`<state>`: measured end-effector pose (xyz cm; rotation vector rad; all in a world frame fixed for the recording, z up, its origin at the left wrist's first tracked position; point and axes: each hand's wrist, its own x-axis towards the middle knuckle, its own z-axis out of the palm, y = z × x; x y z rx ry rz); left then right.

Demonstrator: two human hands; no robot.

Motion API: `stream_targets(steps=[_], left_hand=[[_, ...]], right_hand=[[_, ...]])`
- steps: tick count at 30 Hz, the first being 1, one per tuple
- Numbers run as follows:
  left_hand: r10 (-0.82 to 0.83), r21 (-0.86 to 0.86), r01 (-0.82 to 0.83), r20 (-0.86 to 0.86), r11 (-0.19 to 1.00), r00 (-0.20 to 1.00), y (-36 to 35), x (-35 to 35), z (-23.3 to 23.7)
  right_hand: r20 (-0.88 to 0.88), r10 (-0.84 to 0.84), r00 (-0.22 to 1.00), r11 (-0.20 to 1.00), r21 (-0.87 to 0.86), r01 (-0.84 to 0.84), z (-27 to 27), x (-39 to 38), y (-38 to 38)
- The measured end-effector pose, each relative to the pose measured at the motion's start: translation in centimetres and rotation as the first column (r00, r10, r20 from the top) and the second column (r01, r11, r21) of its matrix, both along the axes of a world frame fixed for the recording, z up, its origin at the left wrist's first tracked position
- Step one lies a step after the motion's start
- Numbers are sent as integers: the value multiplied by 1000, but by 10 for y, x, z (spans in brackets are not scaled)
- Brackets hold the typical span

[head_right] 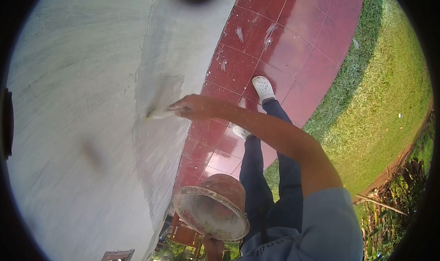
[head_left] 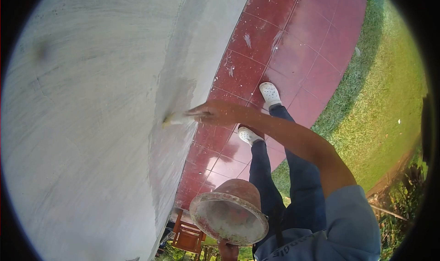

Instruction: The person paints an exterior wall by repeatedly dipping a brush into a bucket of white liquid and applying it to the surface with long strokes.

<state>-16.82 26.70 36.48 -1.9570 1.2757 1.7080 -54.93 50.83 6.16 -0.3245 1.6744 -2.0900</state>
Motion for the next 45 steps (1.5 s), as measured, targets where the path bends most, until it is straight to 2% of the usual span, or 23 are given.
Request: stream_targets(steps=[1,4,7,8,10,12,13,14,16,18,20,22,25,29,30,32,33,34,36,37,40,43,45], left_hand=[[-4,-1,4,5,1000,1000,-1,2,1],[20,34,-20,3,999,1000,-2,2,3],[27,43,-26,-18,999,999,12,-2,-1],[17,49,-17,-4,999,1000,19,-13,1],[-3,56,2,5,998,1000,16,-16,3],[-32,17,33,-59,999,998,1,-10,-1],[-38,20,39,-58,999,998,-2,-10,-2],[-29,18,29,-17,999,999,-3,-13,-3],[-32,20,31,26,999,999,-5,-24,-3],[-37,103,43,-57,994,998,0,-36,-5],[-34,87,38,-46,995,998,-6,-33,-6],[-34,58,36,-27,998,999,-14,-29,1],[-50,-3,49,-19,999,999,-12,-24,4],[-40,59,40,5,997,999,-11,-26,3],[-42,45,41,21,998,999,-7,-25,3],[-8,77,8,-4,997,1000,-8,-21,2],[10,104,-7,-29,995,1000,-11,-19,0],[10,101,-7,-31,995,999,-14,-16,-2],[-80,41,83,-52,996,995,-21,-14,-3],[-85,34,87,-52,996,995,-24,-15,-2],[-78,73,83,-67,994,995,-20,-19,-11],[-93,63,96,-56,993,994,-14,-31,-13],[-82,86,83,-14,993,997,-16,-33,-14]], right_hand=[[275,-3,961,998,58,-14,23,-43,55],[265,-367,892,930,143,340,13,-90,157],[368,-730,577,647,96,757,-12,-111,214],[369,-729,577,648,100,755,-14,-121,220],[106,-932,347,360,167,918,-13,-136,217],[-96,-926,364,354,106,929,-20,-140,166],[-185,-911,369,282,375,883,-8,-123,110],[-70,-789,611,545,381,747,12,-96,57],[47,-645,763,746,258,615,46,-22,-25],[166,-204,965,968,182,174,46,46,-61],[-117,255,960,966,80,-247,26,77,-70],[-196,279,940,953,-61,-296,11,63,-60],[220,130,967,991,14,-136,17,-46,41],[137,-348,927,890,360,281,42,-114,191],[149,-462,874,856,333,396,52,-122,217],[253,-667,701,728,23,685,33,-137,266],[251,-664,705,732,22,681,56,-143,259],[306,-854,419,473,127,872,89,-149,242],[307,-940,148,189,111,976,53,-167,225],[277,-937,213,214,-26,977,2,-181,220],[47,-852,521,517,231,824,50,-114,65],[-31,-648,761,761,32,648,55,7,-62],[51,-68,996,997,31,66,63,56,-76]])
